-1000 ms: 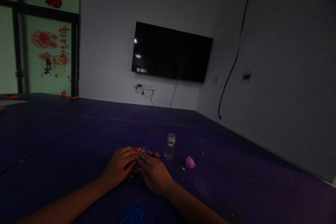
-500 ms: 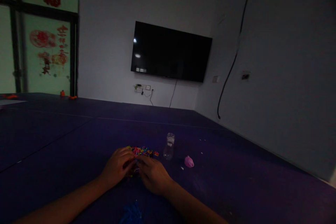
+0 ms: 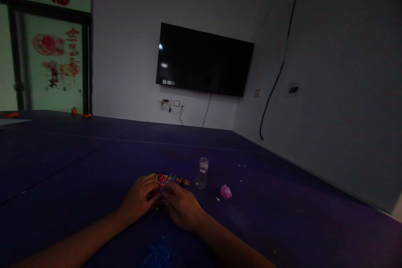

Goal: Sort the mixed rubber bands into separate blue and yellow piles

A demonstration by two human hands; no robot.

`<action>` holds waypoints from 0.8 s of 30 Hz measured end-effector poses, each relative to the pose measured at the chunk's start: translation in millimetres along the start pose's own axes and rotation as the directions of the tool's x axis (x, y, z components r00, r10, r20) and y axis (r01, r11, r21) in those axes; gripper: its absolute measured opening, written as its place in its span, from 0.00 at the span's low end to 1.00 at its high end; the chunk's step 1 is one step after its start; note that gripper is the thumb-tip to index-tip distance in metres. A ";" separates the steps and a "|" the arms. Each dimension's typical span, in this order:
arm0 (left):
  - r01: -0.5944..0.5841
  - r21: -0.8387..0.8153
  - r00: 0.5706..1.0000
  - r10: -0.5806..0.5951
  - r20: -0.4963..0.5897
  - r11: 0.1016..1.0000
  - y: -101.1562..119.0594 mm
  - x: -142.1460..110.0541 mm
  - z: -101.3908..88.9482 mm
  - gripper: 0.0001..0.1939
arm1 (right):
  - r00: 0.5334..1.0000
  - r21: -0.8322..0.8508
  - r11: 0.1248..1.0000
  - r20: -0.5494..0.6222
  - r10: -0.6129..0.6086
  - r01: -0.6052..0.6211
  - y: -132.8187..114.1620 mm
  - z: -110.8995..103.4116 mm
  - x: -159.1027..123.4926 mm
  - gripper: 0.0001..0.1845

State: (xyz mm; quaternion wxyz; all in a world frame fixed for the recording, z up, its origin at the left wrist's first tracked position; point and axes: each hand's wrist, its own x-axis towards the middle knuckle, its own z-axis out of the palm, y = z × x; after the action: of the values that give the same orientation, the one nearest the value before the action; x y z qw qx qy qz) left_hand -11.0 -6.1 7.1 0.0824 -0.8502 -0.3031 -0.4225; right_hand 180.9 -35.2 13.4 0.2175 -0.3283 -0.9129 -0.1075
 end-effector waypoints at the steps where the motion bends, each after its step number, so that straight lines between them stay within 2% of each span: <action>1: -0.001 0.000 1.000 0.001 -0.013 1.000 -0.2 -0.2 0.3 0.04 | 1.000 -0.001 1.000 0.005 0.005 -0.005 0.0 -0.1 0.0 0.17; 7: -0.061 -0.014 0.996 0.060 -0.066 0.998 -0.9 -0.4 1.5 0.04 | 1.000 0.015 0.999 0.010 0.029 -0.029 1.8 1.4 -0.7 0.19; 14: -0.111 -0.020 0.991 0.109 -0.076 0.994 2.7 0.3 0.2 0.06 | 0.998 0.036 0.998 0.021 0.051 -0.052 2.5 1.8 -1.3 0.20; 24: -0.137 -0.075 0.991 0.136 -0.015 0.988 7.4 0.4 -2.6 0.08 | 0.999 0.035 0.998 0.007 0.050 -0.050 4.3 4.3 -2.0 0.18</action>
State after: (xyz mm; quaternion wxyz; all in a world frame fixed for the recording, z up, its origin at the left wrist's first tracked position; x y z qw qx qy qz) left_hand -8.3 -12.9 10.0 0.0804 -0.8693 -0.2276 -0.4314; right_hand 183.7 -31.6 8.9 0.2232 -0.3476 -0.9067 -0.0851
